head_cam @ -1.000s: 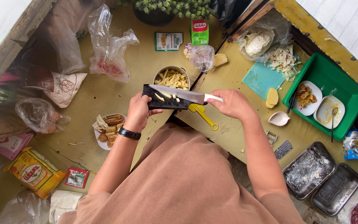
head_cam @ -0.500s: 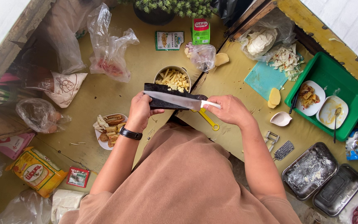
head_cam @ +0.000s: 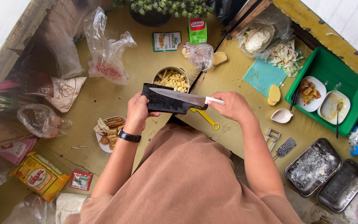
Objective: The person cuts peeled potatoes into pieces on a board with a knife and moves the pieces into a bowl.
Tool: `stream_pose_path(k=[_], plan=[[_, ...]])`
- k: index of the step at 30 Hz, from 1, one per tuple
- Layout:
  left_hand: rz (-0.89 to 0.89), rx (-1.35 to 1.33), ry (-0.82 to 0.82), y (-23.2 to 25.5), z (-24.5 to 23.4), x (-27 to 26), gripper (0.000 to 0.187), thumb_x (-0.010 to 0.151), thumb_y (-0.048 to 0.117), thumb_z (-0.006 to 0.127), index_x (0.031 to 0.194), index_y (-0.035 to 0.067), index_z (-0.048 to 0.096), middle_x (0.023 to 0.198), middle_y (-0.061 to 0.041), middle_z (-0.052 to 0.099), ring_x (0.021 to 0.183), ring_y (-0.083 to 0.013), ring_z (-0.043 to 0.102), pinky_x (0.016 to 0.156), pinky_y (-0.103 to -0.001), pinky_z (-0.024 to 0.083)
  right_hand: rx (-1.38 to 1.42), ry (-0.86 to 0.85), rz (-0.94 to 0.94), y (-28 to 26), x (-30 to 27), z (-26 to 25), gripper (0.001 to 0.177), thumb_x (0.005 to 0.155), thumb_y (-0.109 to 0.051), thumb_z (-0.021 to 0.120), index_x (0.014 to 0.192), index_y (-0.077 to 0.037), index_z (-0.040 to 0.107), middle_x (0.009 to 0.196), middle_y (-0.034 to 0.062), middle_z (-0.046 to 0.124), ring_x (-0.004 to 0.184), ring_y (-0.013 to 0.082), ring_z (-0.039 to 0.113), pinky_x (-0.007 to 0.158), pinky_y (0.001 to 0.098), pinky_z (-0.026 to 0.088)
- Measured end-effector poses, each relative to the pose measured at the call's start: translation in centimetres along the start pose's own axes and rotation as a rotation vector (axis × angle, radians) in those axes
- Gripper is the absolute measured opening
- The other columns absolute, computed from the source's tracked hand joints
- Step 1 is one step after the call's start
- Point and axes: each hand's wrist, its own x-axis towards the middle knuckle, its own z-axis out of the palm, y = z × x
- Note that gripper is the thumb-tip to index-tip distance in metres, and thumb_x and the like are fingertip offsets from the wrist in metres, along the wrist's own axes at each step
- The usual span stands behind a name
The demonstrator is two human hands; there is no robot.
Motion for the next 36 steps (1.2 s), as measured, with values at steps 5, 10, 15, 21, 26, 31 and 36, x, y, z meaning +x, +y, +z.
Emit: stream_pose_path(k=[5,10,15,21,26,31,36], plan=[[0.047,0.013,0.014,-0.3,-0.1,-0.3,0.039,0.091,0.006,0.036,0.120,-0.005,0.060,0.079,-0.015,0.067,0.050,-0.0214,0.063,0.048,-0.032,0.058,-0.070,0.154,-0.032,0.4,1.0,0.9,0.030,0.089,-0.041,0.069,0.103,-0.017,0.080,0.085,0.0151,0.074,0.079,0.0373,0.070,0.074,0.0452,0.055],[0.060,0.022,0.039,0.4,-0.6,-1.0,0.041,0.089,0.006,0.035,0.120,-0.003,0.060,0.074,-0.015,0.067,0.047,-0.0206,0.062,0.045,-0.031,0.056,0.047,0.191,0.005,0.4,0.8,1.0,0.030,0.087,-0.041,0.070,0.103,-0.017,0.079,0.085,0.0133,0.075,0.078,0.0349,0.072,0.072,0.0439,0.056],[0.097,0.087,0.041,1.0,-0.8,-1.3,0.044,0.090,0.005,0.035,0.123,-0.006,0.061,0.071,-0.015,0.067,0.047,-0.0203,0.061,0.043,-0.030,0.053,0.018,0.180,-0.035,1.0,-0.3,1.1,0.028,0.086,-0.040,0.072,0.100,-0.017,0.080,0.085,0.0124,0.076,0.076,0.0350,0.071,0.070,0.0430,0.056],[0.160,0.081,-0.042,0.4,0.3,-1.8,0.051,0.090,0.002,0.033,0.136,-0.003,0.054,0.076,-0.016,0.065,0.048,-0.0199,0.061,0.042,-0.031,0.053,0.064,0.390,0.032,3.6,-1.7,3.1,0.028,0.092,-0.041,0.070,0.101,-0.015,0.079,0.079,0.0129,0.073,0.073,0.0355,0.069,0.067,0.0430,0.054],[0.073,0.033,-0.241,-2.9,4.1,-1.5,0.057,0.091,0.000,0.035,0.148,0.004,0.034,0.088,-0.018,0.068,0.058,-0.0229,0.069,0.050,-0.033,0.060,0.329,0.508,0.216,8.1,-4.3,6.3,0.029,0.096,-0.037,0.068,0.103,-0.010,0.076,0.069,0.0078,0.069,0.062,0.0212,0.066,0.061,0.0356,0.051],[-0.007,0.056,-0.402,-6.5,9.5,-0.1,0.059,0.093,-0.002,0.036,0.152,0.003,0.032,0.093,-0.017,0.068,0.060,-0.0226,0.068,0.057,-0.035,0.062,0.525,0.703,0.445,12.9,-8.4,8.7,0.031,0.099,-0.038,0.067,0.103,-0.008,0.076,0.063,0.0049,0.065,0.057,0.0147,0.060,0.056,0.0339,0.047],[-0.009,0.215,-0.512,-9.7,14.6,2.1,0.065,0.094,-0.001,0.037,0.158,0.007,0.026,0.101,-0.018,0.069,0.062,-0.0208,0.068,0.058,-0.034,0.062,0.072,1.028,0.630,15.2,-13.3,11.4,0.029,0.100,-0.036,0.071,0.105,-0.009,0.079,0.070,0.0094,0.068,0.063,0.0256,0.064,0.059,0.0389,0.048]])
